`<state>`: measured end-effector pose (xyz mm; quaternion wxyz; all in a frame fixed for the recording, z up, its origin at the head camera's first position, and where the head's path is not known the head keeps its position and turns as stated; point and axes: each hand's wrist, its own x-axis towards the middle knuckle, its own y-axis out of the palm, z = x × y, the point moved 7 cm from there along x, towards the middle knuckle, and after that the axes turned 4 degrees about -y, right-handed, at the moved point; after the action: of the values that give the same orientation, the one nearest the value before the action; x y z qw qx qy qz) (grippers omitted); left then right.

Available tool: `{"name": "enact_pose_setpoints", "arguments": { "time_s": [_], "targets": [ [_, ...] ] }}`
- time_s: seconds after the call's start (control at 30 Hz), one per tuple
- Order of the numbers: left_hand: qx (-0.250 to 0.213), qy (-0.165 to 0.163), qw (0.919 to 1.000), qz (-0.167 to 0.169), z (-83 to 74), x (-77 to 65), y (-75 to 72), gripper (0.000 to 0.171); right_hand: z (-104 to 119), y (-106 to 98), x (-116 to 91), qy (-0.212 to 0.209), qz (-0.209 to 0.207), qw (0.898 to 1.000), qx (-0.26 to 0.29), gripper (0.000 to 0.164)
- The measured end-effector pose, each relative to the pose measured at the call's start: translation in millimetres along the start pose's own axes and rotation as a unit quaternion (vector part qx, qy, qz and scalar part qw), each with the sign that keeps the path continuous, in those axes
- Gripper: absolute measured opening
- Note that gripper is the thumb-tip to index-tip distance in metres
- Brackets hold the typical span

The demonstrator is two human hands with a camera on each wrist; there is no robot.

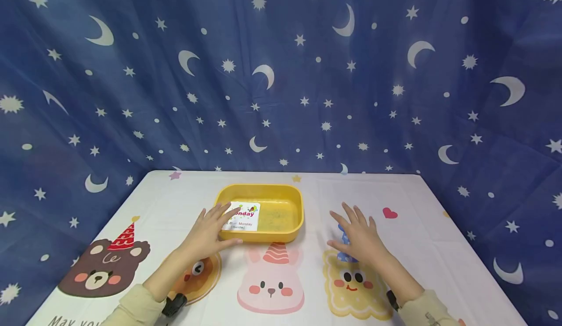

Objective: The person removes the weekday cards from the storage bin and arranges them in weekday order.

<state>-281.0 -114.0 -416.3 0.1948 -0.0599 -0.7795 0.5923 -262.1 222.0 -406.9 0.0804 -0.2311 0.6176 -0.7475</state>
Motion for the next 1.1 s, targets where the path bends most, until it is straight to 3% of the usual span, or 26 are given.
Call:
{"name": "enact_pose_setpoints", "arguments": {
  "time_s": [0.3,0.53,0.7,0.9,1.1],
  "targets": [
    [-0.032,0.026,0.9979,-0.05,-6.8,1.0,-9.1,0.068,4.3,-4.5,4.9,-0.015,-0.036,0.999,0.004,0.062],
    [-0.035,0.038,0.9924,-0.112,-9.8,2.3,-17.1,0.046,4.9,-7.1,7.6,0.004,-0.057,0.998,0.025,0.05],
    [-0.044,0.035,0.989,-0.137,-9.3,1.2,-20.1,0.037,8.0,-9.3,9.4,0.005,-0.083,0.995,0.052,0.041],
    [-0.073,0.017,0.9877,-0.137,-6.4,0.3,-22.2,0.037,14.0,-12.5,15.8,0.013,-0.101,0.991,0.085,0.033],
    [-0.113,-0.025,0.9843,-0.134,2.3,1.3,-26.5,0.034,25.7,-12.9,24.7,0.005,-0.104,0.99,0.099,0.03]
  ]
}}
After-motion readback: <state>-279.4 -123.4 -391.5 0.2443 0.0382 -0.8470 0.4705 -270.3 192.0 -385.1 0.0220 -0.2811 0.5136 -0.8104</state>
